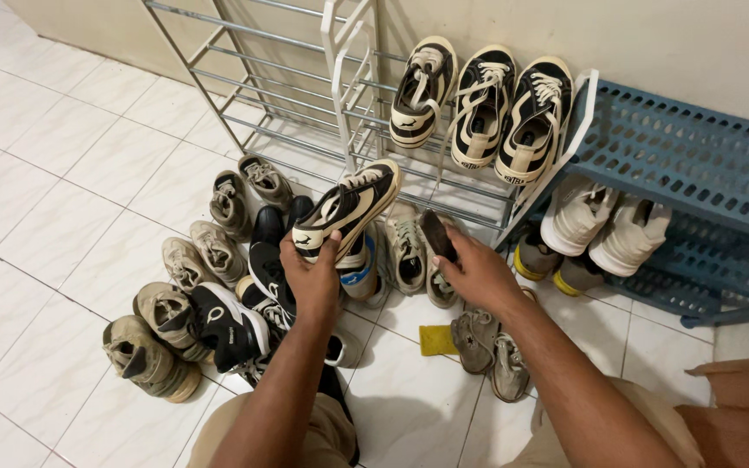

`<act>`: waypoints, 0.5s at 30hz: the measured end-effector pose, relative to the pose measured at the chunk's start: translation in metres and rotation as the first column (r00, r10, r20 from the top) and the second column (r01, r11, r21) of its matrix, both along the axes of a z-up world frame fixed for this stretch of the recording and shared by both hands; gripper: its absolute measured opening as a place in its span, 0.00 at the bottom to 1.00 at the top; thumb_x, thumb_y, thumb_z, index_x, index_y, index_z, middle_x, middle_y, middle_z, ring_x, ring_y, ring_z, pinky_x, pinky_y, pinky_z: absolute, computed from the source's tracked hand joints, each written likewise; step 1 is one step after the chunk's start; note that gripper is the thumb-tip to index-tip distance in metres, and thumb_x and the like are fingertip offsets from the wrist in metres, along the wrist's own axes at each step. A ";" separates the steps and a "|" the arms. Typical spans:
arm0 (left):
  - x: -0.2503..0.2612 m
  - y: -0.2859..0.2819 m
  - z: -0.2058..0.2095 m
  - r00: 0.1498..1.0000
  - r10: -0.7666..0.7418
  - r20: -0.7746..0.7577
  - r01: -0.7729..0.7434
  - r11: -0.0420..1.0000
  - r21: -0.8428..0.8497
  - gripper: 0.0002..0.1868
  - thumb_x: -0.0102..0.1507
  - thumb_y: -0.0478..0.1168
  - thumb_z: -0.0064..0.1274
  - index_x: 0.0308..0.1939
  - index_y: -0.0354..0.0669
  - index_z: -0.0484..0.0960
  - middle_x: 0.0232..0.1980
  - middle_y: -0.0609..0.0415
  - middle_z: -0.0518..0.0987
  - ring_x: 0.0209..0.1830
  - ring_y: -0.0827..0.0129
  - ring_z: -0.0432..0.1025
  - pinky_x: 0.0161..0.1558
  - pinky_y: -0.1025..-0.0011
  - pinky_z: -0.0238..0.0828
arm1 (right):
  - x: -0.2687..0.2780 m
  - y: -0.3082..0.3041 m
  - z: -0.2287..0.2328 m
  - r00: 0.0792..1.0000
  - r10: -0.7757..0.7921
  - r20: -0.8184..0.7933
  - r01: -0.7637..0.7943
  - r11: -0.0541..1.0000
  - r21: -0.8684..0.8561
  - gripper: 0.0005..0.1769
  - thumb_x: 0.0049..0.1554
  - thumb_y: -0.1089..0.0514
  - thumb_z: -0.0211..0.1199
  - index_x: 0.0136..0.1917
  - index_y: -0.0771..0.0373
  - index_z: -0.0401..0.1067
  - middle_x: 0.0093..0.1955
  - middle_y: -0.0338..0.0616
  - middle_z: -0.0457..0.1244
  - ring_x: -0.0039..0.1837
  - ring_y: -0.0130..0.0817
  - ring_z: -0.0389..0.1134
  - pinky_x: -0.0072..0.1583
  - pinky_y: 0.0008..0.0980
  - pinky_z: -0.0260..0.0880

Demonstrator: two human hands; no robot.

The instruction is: The person sits on the floor and uses a brush to clean several pairs of shoes. They pick up each shoe, scrub the upper and sole, and place the cleaned shoes on a metal shoe rack.

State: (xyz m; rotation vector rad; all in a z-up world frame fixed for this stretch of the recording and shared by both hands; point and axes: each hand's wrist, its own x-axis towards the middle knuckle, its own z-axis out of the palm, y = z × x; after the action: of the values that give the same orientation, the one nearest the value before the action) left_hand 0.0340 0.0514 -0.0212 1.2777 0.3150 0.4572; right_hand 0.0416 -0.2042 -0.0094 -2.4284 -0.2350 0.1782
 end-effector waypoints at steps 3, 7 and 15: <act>0.002 -0.001 0.006 0.999 0.028 -0.017 -0.027 0.998 0.049 0.26 0.63 0.35 0.62 0.61 0.34 0.68 0.56 0.47 0.77 0.55 0.67 0.74 0.57 0.70 0.73 | 0.000 0.005 0.006 0.999 -0.002 -0.039 0.002 1.000 0.021 0.39 0.59 0.45 0.59 0.80 0.50 0.53 0.60 0.52 0.67 0.52 0.45 0.74 0.53 0.43 0.73; 0.001 -0.011 0.010 0.998 0.048 -0.051 -0.047 0.999 0.023 0.27 0.62 0.36 0.62 0.63 0.35 0.68 0.55 0.47 0.78 0.55 0.67 0.74 0.57 0.71 0.72 | -0.004 0.022 0.004 0.998 0.058 0.013 -0.058 0.998 0.011 0.44 0.61 0.41 0.59 0.84 0.43 0.42 0.60 0.48 0.68 0.49 0.39 0.73 0.51 0.40 0.75; -0.012 -0.025 0.007 0.974 -0.171 -0.148 0.129 0.958 -0.256 0.29 0.59 0.41 0.64 0.59 0.32 0.71 0.53 0.45 0.80 0.50 0.62 0.76 0.52 0.66 0.73 | -0.004 0.025 -0.015 0.955 0.143 0.258 -0.112 0.985 -0.132 0.41 0.66 0.39 0.50 0.83 0.37 0.32 0.60 0.51 0.64 0.38 0.36 0.71 0.38 0.32 0.77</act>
State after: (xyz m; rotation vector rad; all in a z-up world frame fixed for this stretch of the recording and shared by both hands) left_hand 0.0224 0.0259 -0.0139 1.0905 0.4009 0.1723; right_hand 0.0376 -0.1791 -0.0240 -2.5509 -0.5166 -0.0832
